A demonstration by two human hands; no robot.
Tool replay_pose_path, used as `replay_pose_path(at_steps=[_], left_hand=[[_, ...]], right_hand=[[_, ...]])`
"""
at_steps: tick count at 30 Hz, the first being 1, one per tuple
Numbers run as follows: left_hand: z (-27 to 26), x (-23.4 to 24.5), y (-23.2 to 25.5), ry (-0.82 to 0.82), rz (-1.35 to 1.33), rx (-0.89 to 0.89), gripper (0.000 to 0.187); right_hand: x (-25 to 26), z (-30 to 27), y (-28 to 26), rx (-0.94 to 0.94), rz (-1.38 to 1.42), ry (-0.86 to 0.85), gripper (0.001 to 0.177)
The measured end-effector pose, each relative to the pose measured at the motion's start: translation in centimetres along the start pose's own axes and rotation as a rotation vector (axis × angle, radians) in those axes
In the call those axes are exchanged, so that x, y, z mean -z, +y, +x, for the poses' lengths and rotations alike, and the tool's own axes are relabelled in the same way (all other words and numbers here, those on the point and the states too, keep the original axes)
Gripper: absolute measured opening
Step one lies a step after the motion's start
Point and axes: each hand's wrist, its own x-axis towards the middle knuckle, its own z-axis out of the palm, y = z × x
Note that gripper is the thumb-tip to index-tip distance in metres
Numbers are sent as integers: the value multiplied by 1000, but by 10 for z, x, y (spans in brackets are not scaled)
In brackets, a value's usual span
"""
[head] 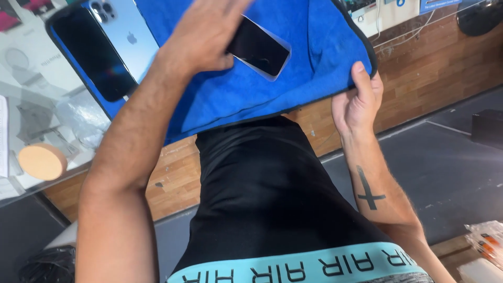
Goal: Cleaning a smartphone screen and preparing to apply a tempered glass screen protector using a cloth and dust removal stickers.
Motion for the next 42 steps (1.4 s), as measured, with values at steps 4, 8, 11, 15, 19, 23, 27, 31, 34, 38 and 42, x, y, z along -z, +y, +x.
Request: replay_pose_path(at_steps=[4,8,11,15,19,23,27,31,34,38,42], left_hand=[[-44,-21,20,67,95,240,94],[-72,-42,53,312,-231,452,98],[-73,-52,60,410,-398,521,96],[-75,-60,54,448,-480,551,103],[-79,-58,51,459,-483,522,96],[-75,-60,48,436,-472,516,102],[-76,-60,49,433,-460,519,103],[-76,-60,46,472,-464,502,94],[-75,-60,47,410,-478,521,103],[-75,-59,45,399,-440,541,106],[-74,-57,44,363,-412,525,98]], right_hand=[[-17,5,11,61,-113,-24,22],[-49,11,23,364,-785,-190,23],[-66,19,36,655,-1073,-445,17],[-68,20,79,774,-1180,-849,31],[-69,23,68,830,-1308,-920,33],[-51,45,49,735,-1321,-727,29],[-70,41,62,642,-1327,-759,31],[-94,36,84,764,-1276,-896,32],[-85,54,81,635,-1423,-920,38],[-66,69,63,588,-1504,-778,38],[-50,64,42,574,-1461,-686,33]])
